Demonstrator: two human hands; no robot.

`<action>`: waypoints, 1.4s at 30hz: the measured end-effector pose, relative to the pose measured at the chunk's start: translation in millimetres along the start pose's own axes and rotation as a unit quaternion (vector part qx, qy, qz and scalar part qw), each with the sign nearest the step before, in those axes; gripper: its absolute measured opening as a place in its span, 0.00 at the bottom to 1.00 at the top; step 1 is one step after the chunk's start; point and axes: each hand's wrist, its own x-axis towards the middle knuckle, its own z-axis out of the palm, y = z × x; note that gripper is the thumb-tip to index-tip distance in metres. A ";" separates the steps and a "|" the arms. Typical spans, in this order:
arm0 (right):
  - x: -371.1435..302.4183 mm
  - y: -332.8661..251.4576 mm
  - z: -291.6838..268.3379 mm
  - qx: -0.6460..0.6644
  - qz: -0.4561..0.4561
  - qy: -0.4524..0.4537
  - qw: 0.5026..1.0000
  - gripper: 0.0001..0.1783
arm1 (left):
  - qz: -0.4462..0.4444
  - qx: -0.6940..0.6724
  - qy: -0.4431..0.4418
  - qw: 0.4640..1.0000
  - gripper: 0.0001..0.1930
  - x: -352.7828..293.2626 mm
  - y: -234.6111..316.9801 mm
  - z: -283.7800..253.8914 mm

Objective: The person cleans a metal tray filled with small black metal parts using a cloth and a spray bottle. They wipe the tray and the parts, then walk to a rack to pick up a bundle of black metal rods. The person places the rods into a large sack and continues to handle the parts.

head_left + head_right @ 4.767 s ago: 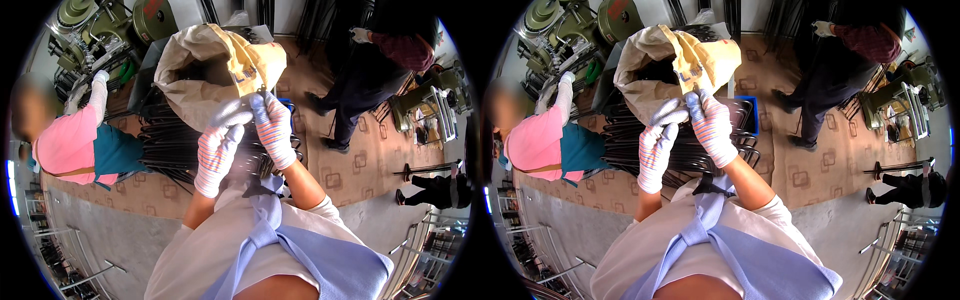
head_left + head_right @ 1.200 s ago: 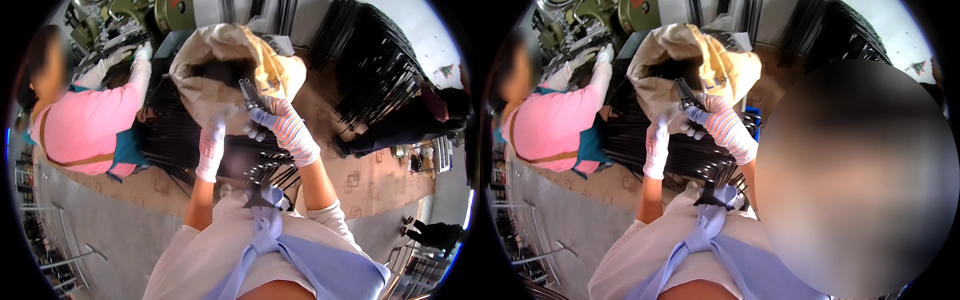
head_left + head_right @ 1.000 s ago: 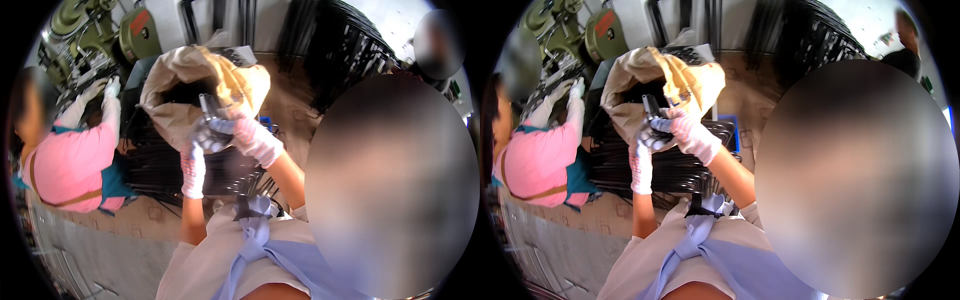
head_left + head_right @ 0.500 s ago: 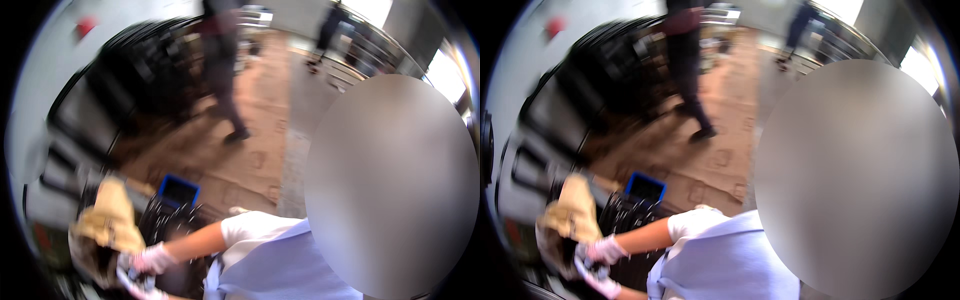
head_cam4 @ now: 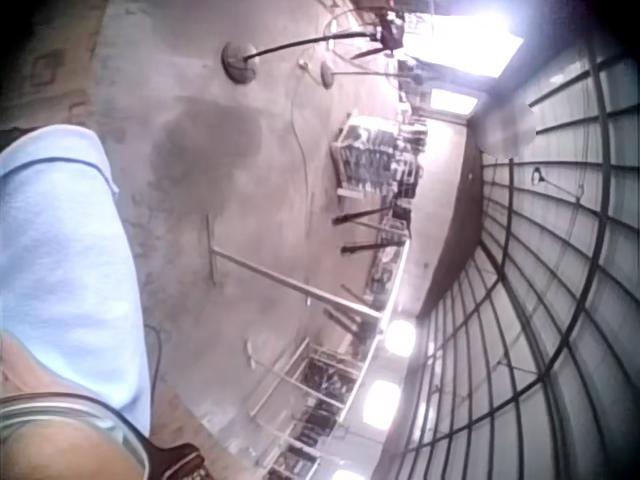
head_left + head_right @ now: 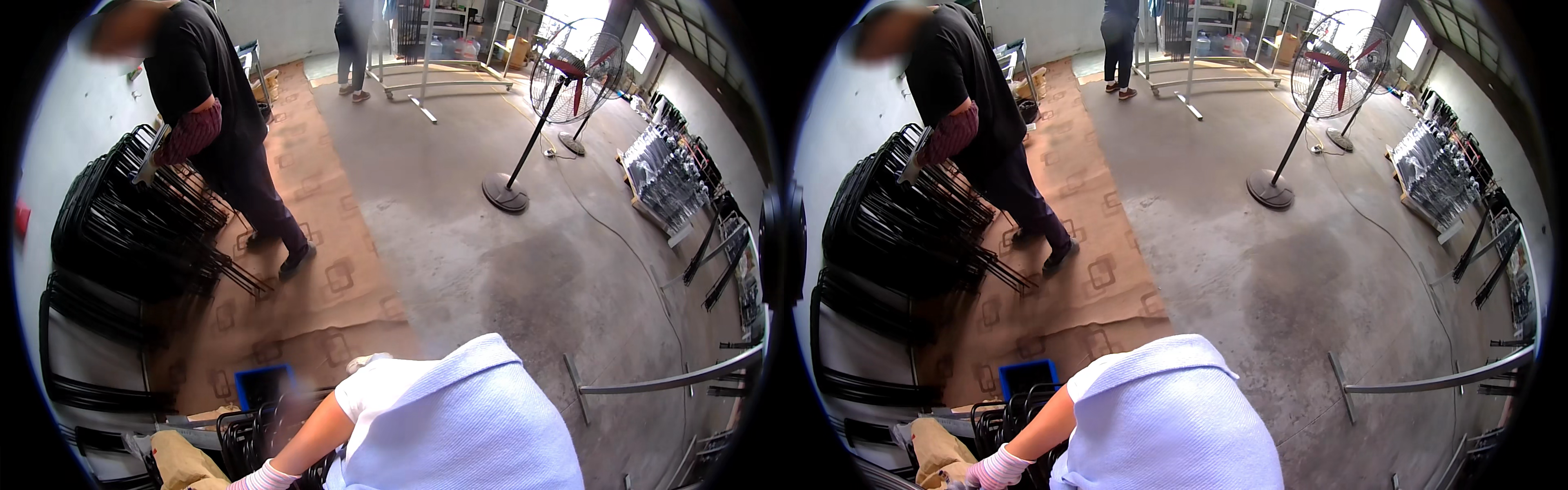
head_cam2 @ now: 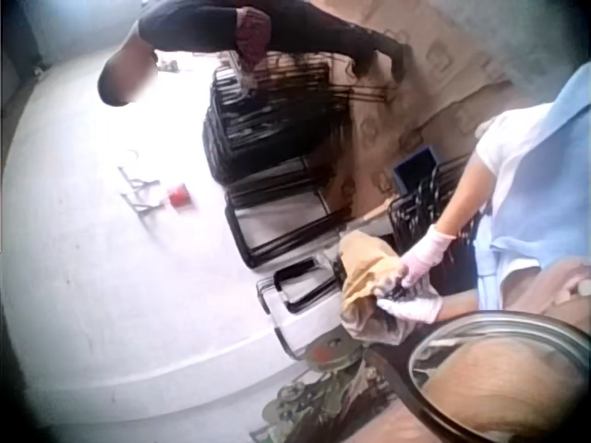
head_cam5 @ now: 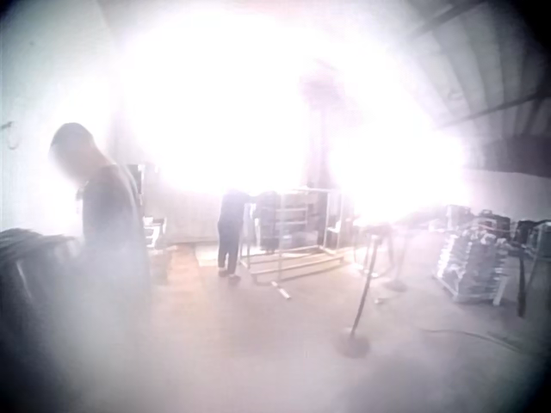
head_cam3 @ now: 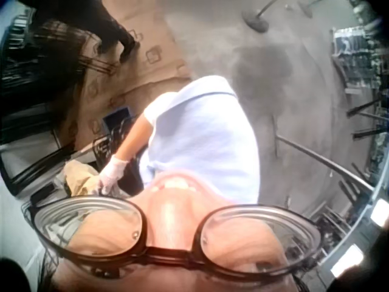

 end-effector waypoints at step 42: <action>-56.7 -36.7 -7.1 0.141 0.229 -0.282 0.921 0.16 | -0.012 -0.389 0.191 0.901 0.16 -60.6 -25.4 -223.4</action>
